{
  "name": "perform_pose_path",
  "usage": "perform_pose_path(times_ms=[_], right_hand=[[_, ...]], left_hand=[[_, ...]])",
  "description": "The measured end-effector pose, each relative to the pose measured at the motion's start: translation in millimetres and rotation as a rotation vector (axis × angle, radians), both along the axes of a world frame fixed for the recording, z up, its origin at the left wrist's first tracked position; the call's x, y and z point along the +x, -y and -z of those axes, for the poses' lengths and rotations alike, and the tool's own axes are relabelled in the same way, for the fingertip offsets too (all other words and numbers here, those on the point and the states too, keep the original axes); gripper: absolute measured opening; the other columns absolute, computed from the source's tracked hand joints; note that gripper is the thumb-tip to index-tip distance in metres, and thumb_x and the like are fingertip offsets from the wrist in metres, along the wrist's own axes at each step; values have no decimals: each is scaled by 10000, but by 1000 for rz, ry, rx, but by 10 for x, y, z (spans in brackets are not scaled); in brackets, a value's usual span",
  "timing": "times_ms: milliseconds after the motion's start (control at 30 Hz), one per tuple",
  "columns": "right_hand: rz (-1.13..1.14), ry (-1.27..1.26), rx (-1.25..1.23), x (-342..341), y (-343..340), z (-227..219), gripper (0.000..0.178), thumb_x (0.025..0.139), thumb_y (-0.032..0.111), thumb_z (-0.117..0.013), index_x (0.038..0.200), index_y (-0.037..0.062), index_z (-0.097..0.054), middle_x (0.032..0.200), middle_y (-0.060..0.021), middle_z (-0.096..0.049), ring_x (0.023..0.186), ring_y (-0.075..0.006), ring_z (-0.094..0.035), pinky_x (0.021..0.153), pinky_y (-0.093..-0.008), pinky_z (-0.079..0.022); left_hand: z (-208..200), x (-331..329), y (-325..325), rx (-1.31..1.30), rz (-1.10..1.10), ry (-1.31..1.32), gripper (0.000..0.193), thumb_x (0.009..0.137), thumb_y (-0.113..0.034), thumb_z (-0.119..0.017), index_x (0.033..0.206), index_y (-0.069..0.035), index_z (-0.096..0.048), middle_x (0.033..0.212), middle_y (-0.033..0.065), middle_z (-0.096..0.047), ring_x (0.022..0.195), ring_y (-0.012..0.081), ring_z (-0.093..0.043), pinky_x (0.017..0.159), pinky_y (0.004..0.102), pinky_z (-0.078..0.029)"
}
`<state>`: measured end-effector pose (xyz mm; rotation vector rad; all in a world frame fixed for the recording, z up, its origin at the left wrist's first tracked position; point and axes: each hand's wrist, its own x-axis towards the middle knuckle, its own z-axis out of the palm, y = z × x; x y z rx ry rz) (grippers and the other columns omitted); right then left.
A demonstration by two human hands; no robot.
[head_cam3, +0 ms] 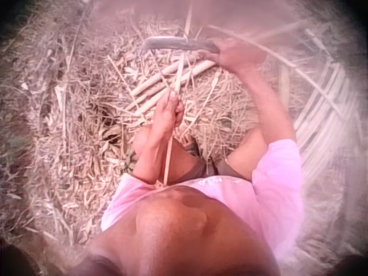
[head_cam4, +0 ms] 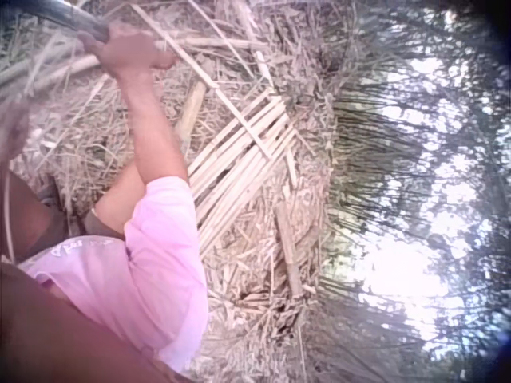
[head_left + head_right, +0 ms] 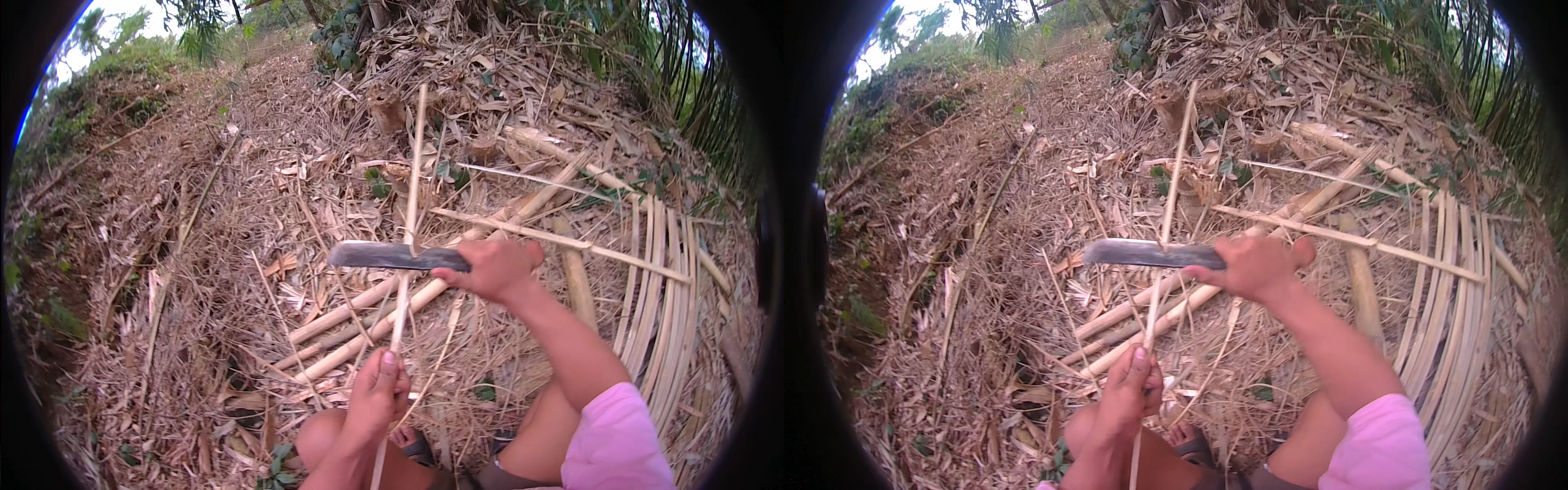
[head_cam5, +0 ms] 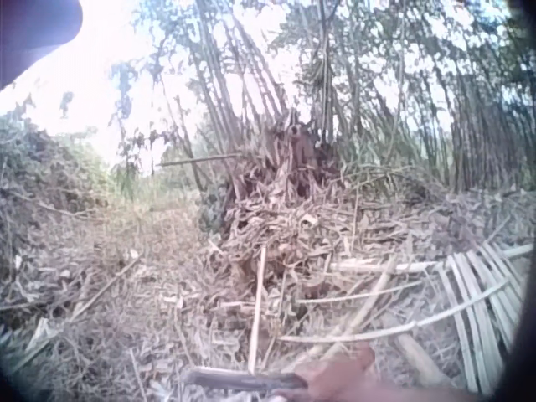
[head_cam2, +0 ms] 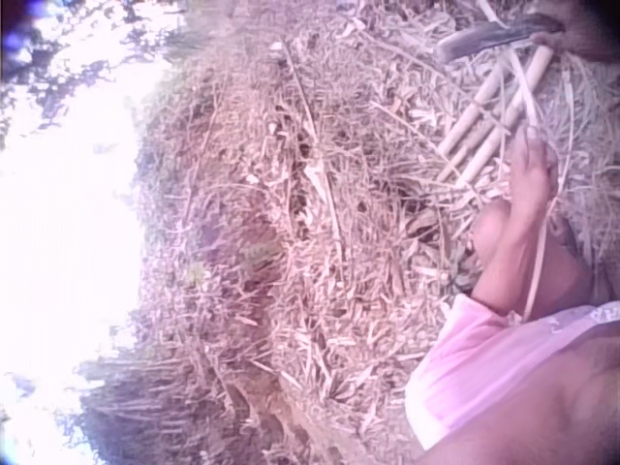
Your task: The person uses a machete to shave and smooth the surface of a thin bamboo strip while sitting on the ground.
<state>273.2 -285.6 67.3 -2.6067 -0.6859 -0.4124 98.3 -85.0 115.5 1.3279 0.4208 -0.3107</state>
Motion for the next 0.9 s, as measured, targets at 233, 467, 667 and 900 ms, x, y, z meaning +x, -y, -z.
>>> perform_pose_path(times_ms=[233, 467, 667, 900], right_hand=[[-141, 307, 36, 50, -65, 71, 662, 793, 779, -513, 671, 132, -580, 606, -50, -601, 520, -218, -624, 494, -360, -489], [92, 191, 73, 532, 516, 227, 669, 848, 740, -480, 716, 95, -599, 649, -84, -620, 566, -302, -633, 540, -421, -509], [381, 65, 13, 730, 1010, 419, 657, 877, 723, -452, 755, 105, -639, 633, -123, -624, 629, -334, -652, 594, -462, -520], [444, -56, -3, 789, 1195, 515, 691, 866, 758, -412, 837, 107, -644, 766, -146, -673, 774, -341, -680, 702, -479, -525]], left_hand=[[-51, -90, 28, 24, 98, -9, 295, 1062, -329, -378, 925, -79, -454, 623, 2, -391, 402, 75, -308, 360, 240, -223], [199, -418, -124, 275, 150, -15, 229, 1060, -273, -396, 991, -78, -494, 591, -12, -419, 412, 68, -339, 364, 220, -267], [381, -685, -200, 407, 223, 22, 281, 1067, -284, -375, 895, -89, -480, 579, -22, -411, 417, 72, -350, 381, 217, -285], [174, -824, -221, 482, 218, -57, 288, 1056, -322, -418, 899, -95, -499, 602, -31, -434, 462, 58, -375, 412, 202, -300]])
